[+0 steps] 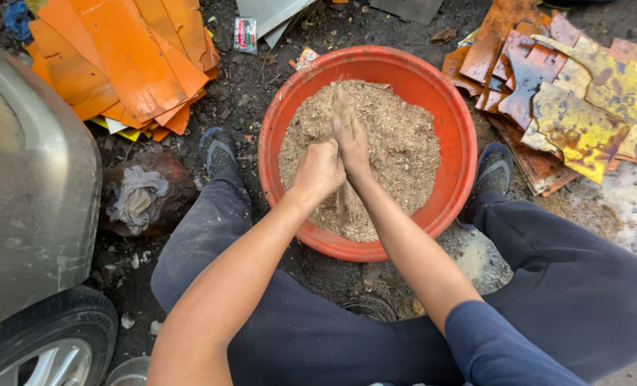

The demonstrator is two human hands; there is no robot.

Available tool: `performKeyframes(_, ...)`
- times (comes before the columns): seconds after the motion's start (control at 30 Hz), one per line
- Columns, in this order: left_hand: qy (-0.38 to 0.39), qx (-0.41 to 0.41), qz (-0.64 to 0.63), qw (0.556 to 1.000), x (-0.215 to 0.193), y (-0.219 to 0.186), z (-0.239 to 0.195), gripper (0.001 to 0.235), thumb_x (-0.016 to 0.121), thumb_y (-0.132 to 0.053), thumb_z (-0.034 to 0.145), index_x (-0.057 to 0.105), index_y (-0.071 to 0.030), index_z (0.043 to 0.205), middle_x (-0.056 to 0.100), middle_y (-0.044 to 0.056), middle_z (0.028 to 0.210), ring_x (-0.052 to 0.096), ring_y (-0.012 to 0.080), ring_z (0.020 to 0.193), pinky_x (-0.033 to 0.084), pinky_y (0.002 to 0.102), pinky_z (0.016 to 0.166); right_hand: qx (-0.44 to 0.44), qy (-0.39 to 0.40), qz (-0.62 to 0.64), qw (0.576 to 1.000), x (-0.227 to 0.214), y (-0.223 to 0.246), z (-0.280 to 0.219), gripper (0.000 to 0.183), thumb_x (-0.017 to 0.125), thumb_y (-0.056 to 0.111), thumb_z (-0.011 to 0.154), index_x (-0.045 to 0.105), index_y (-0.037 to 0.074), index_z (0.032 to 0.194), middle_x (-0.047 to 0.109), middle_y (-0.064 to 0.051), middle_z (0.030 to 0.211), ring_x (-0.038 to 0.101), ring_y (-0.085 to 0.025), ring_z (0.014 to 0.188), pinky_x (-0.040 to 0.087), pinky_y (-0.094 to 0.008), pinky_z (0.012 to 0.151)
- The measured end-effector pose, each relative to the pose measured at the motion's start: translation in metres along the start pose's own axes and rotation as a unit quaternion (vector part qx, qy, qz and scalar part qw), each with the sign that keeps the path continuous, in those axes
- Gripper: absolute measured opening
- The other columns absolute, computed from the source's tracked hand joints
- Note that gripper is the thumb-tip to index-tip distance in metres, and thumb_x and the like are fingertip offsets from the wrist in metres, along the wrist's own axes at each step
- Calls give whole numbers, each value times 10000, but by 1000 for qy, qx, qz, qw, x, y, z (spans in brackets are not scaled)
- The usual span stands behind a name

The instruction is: The person scrubs several flat metal sheets with a cloth and abrasive material inside a red basin. They handle orange, dark, and yellow-painted sheets one at a time, rubbing both sides and occasionally flipping them over. The cleaned sheets are placed aside after treatment.

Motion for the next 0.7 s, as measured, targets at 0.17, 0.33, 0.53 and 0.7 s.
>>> performKeyframes(0.17,-3,14,3,1000,-3,8,-5,111,655,-42,848,680,59,887,681,330,818,702,483,802,560,531,741,156,-11,-66,986,24,-27,16,759,416,583,1099,492,-51,1511,517,-348,1468,504,-448,1373,458,-549,1151)
performKeyframes(0.33,1,28,55,998,-5,11,3,98,626,-18,813,667,51,870,689,301,835,705,465,799,557,533,739,76,15,40,996,21,-8,-8,758,409,559,1034,324,56,1594,256,-161,1698,235,-273,1561,183,-432,1265)
performKeyframes(0.53,-5,60,54,997,0,4,-8,139,671,-69,791,664,54,855,669,311,784,675,497,762,537,565,707,-21,32,-44,998,29,13,36,645,386,477,1099,418,59,1589,379,-138,1690,319,-278,1591,194,-412,1320)
performKeyframes(0.7,3,56,77,995,-2,10,6,97,681,-56,705,656,38,706,660,318,767,673,497,752,536,566,712,-60,77,-77,992,32,33,6,697,328,494,1090,287,59,1633,167,-137,1735,115,-288,1608,85,-406,1291)
Point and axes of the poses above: each hand's wrist, its own z-axis towards the middle knuckle, its own x-axis out of the palm, y = z × x, the point moved 6 cm from there along z, towards the middle knuckle
